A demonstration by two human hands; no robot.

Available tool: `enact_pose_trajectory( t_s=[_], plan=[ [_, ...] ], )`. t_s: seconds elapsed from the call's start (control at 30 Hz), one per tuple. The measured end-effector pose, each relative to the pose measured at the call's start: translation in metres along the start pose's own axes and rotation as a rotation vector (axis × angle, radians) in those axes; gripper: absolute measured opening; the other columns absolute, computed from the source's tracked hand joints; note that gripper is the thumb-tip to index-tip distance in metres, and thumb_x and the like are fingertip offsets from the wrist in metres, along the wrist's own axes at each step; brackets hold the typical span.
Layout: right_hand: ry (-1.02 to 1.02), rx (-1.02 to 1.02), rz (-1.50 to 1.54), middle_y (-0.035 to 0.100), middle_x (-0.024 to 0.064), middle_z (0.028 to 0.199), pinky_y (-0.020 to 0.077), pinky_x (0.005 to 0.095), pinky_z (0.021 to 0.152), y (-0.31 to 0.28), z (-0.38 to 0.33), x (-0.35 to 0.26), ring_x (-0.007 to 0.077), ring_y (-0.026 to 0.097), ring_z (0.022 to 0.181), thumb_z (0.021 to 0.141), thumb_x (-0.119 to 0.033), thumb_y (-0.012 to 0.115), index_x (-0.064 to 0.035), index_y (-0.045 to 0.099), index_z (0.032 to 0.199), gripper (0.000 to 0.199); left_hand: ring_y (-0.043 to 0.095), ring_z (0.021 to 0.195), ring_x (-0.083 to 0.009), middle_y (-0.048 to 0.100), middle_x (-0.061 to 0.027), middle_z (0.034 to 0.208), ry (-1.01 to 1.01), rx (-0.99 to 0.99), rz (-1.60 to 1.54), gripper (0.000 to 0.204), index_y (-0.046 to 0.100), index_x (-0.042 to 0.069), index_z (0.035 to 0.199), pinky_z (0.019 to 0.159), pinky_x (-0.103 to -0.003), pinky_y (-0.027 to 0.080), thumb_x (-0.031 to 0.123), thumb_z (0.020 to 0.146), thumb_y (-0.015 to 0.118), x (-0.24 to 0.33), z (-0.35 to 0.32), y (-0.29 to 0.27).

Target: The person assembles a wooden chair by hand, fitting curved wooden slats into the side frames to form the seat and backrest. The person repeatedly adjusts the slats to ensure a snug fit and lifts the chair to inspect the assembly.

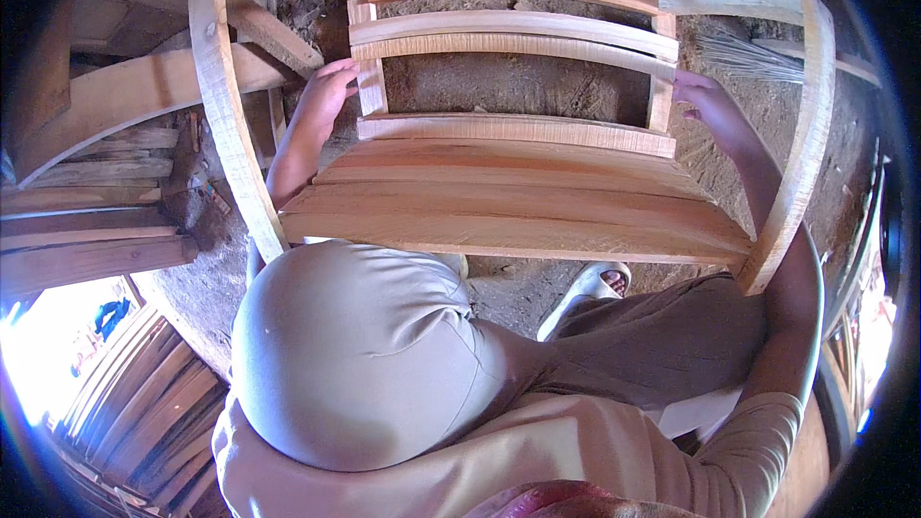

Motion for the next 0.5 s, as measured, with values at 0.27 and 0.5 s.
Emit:
enact_pose_trajectory(
  t_s=[0.27,0.5],
  plan=[
    [0.075,-0.039,-0.187,0.068,0.0070,0.097,0.0483,0.0339,0.079,-0.024,-0.009,0.001,0.0187,0.062,0.091,0.090,-0.040,0.064,-0.0023,0.069,0.106,0.042,0.060,0.121,-0.0294,0.062,-0.0213,0.130,0.364,-0.001,0.653,0.032,0.069,0.000,0.116,0.104,-0.033,0.043,0.004,0.086,0.057,0.019,-0.032,-0.015],
    [0.139,-0.389,-0.615,0.067,0.0083,0.081,0.0504,0.0322,0.066,-0.018,-0.038,0.001,0.0178,0.063,0.074,0.090,-0.048,0.067,-0.0070,0.075,0.105,0.045,0.061,0.117,-0.0288,0.066,-0.0169,0.124,0.357,-0.446,0.900,0.043,0.063,0.001,0.127,0.102,-0.033,0.044,-0.001,0.085,0.059,-0.027,-0.065,-0.055]
  ],
)
Point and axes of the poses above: each hand's wrist, its own z-axis towards the middle knuckle, its own y-axis out of the palm, x = y × z, the point moved 2 cm from there along z, towards the middle knuckle
